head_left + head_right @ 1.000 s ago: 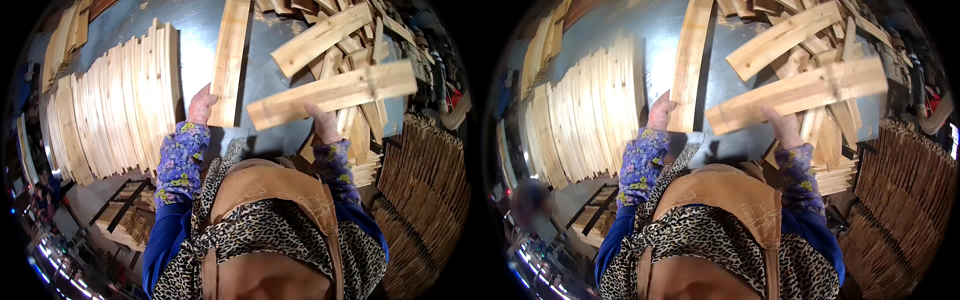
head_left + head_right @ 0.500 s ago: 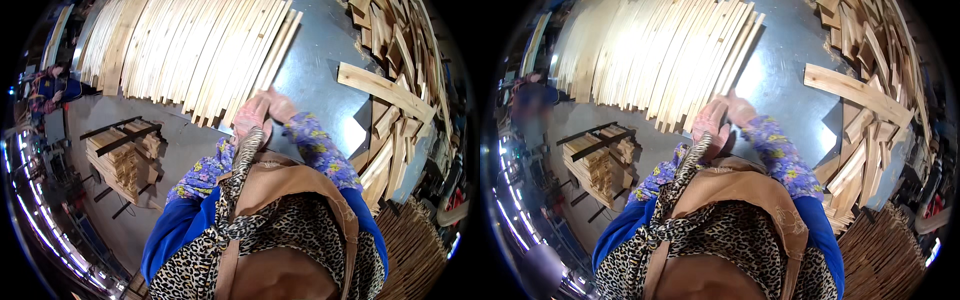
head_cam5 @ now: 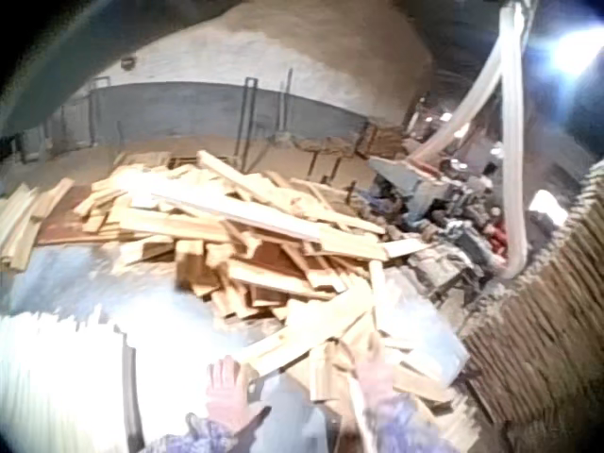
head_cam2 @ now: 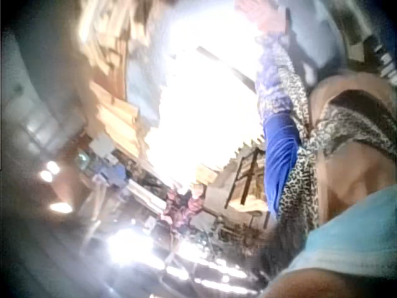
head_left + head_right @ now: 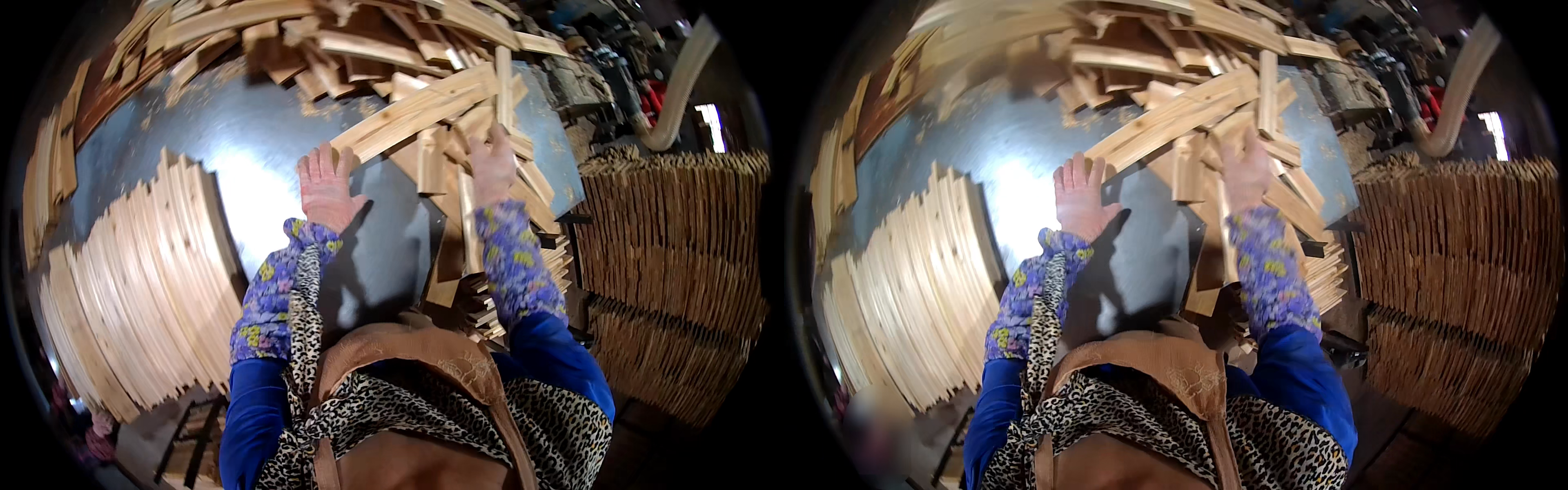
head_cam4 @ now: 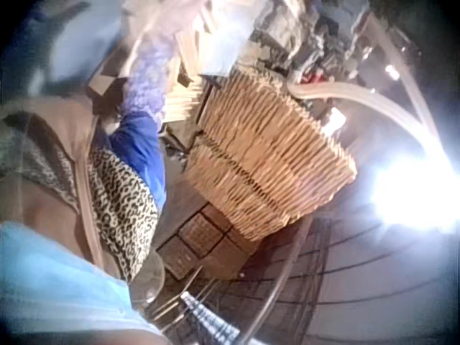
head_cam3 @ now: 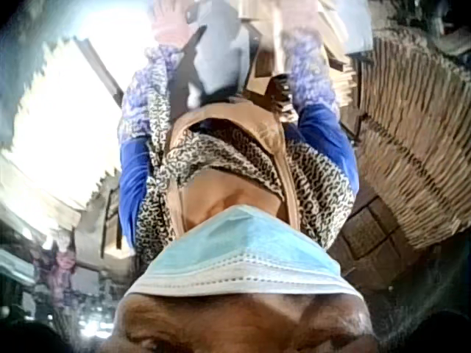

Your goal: The person repeatedly picks up thin wooden planks from a disorganized pile on a metal table and arranges them into a neat, aligned stack. The person handles the planks one by one or in small groups, aligning them carefully before placing them onto the growing stack.

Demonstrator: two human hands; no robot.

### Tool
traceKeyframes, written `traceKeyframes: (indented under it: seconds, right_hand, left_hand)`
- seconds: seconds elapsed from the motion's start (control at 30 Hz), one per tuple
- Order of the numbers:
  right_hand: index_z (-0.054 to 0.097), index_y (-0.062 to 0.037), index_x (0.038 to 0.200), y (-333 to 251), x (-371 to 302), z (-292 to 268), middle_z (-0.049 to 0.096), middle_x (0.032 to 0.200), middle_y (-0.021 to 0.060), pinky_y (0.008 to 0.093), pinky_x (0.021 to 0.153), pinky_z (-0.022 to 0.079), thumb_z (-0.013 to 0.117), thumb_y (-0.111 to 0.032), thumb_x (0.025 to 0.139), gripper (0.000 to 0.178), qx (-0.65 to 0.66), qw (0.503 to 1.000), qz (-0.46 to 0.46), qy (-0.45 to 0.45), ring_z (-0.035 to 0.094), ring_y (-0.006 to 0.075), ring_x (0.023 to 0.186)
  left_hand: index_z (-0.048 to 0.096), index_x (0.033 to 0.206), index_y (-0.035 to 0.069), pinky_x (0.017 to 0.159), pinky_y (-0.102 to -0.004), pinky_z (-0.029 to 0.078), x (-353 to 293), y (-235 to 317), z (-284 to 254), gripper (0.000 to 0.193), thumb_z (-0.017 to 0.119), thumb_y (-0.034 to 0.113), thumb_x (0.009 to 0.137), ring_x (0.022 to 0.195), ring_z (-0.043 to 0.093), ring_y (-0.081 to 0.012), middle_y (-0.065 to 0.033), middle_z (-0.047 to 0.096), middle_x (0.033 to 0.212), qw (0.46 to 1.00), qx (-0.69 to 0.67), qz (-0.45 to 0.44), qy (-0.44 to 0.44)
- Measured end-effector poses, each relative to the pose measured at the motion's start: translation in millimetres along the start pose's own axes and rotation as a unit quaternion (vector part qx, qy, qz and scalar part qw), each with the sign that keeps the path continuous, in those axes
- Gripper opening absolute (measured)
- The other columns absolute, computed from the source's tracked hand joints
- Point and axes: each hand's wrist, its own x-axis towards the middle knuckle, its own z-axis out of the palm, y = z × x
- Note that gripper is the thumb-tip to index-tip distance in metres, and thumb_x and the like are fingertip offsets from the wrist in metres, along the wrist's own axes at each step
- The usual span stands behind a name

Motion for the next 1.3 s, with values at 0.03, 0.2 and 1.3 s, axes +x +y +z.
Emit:
traceKeyframes:
  seconds: [0.03,0.2,1.3]
  right_hand:
    - [0.061,0.0038,0.148,1.3,31.7,-12.9,0.074,0.134,0.0245,0.0443,0.104,0.056,0.08,-0.036,0.096,0.068,-0.064,0.996,0.061,-0.023,0.073,0.038,0.12]
    - [0.055,0.0002,0.154,2.4,147.9,-11.2,0.07,0.14,0.0276,0.0485,0.108,0.054,0.081,-0.051,0.09,0.086,-0.066,0.928,0.319,-0.179,0.071,0.0403,0.124]
    - [0.055,0.0018,0.15,-63.5,-267.5,-42.7,0.07,0.135,0.013,0.038,0.103,0.059,0.074,-0.016,0.101,0.055,0.532,0.709,0.31,-0.345,0.071,0.0262,0.117]
  left_hand:
    - [0.046,0.161,0.015,0.132,-0.0554,0.022,15.3,2.8,9.3,0.099,0.091,0.041,0.076,0.151,0.039,-0.0421,-0.0217,0.043,0.161,1.0,0.009,0.004,-0.021]
    - [0.044,0.162,0.017,0.121,-0.0536,0.039,63.0,-5.5,49.8,0.098,0.088,0.026,0.075,0.137,0.055,-0.04,-0.0198,0.053,0.152,0.997,0.027,-0.029,-0.065]
    - [0.065,0.143,-0.004,0.108,-0.0417,0.051,-140.4,-5.4,-21.2,0.067,0.077,0.041,0.095,0.117,0.07,-0.0311,-0.0186,0.077,0.126,0.762,-0.544,-0.095,-0.338]
